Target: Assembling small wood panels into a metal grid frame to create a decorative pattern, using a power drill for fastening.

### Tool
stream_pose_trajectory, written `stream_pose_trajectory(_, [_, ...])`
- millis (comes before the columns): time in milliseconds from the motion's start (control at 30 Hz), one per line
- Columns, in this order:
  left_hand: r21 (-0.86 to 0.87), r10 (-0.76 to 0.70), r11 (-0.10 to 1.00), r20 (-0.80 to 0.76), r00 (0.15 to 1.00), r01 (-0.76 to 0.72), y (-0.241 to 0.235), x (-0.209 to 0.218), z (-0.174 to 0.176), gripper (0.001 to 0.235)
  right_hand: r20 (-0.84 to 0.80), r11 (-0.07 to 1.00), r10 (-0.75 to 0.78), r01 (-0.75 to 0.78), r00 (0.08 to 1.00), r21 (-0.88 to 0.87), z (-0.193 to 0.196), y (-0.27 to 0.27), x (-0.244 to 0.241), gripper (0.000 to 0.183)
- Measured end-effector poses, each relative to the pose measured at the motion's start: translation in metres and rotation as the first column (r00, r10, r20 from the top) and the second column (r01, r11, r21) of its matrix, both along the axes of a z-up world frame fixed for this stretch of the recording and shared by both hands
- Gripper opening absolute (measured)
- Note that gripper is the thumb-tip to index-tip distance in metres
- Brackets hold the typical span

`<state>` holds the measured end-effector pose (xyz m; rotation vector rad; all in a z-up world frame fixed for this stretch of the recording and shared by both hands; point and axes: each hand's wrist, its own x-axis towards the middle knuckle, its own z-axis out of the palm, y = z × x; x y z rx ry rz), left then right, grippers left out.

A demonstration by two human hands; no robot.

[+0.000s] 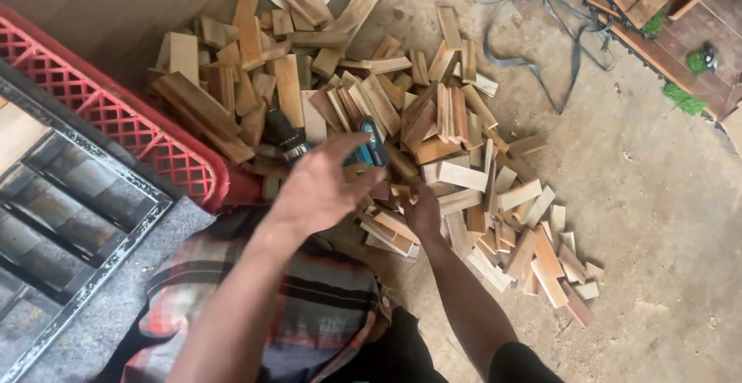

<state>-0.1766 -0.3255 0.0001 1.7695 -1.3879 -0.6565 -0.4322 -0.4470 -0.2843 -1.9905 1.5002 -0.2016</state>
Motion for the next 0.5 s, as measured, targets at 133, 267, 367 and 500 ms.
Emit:
stream_pose_trajectory(133, [0.254,-0.075,0.964,-0.052,0.996,0.086,-0.032,-0.024,-0.039,0.062,0.259,0.980,-0.119,0.073,0.958,0.183,0.090,-0.002,0.012,0.042])
stream_pose_trajectory(267, [0.407,0.039,0.887,-0.536,0.844,0.218,-0.030,-0.038,-0.041,0.058,0.757,0.933,-0.093,-0.209,0.647,0.293,0.204,-0.012,0.013,0.027])
stream_pose_trajectory(367, [0.370,0.216,0.921,-0.743,0.633,0.120,-0.030,-0.037,-0.055,0.026,0.388,0.952,0.165,-0.249,0.907,0.176,0.163,-0.069,-0.017,0.046])
stream_pose_trajectory(500, [0.444,0.349,0.890,-0.524,0.777,-0.101,-0.028,-0.025,-0.092,0.018,-0.610,0.865,0.492,-0.429,0.621,0.261,0.019,-0.118,-0.053,0.099])
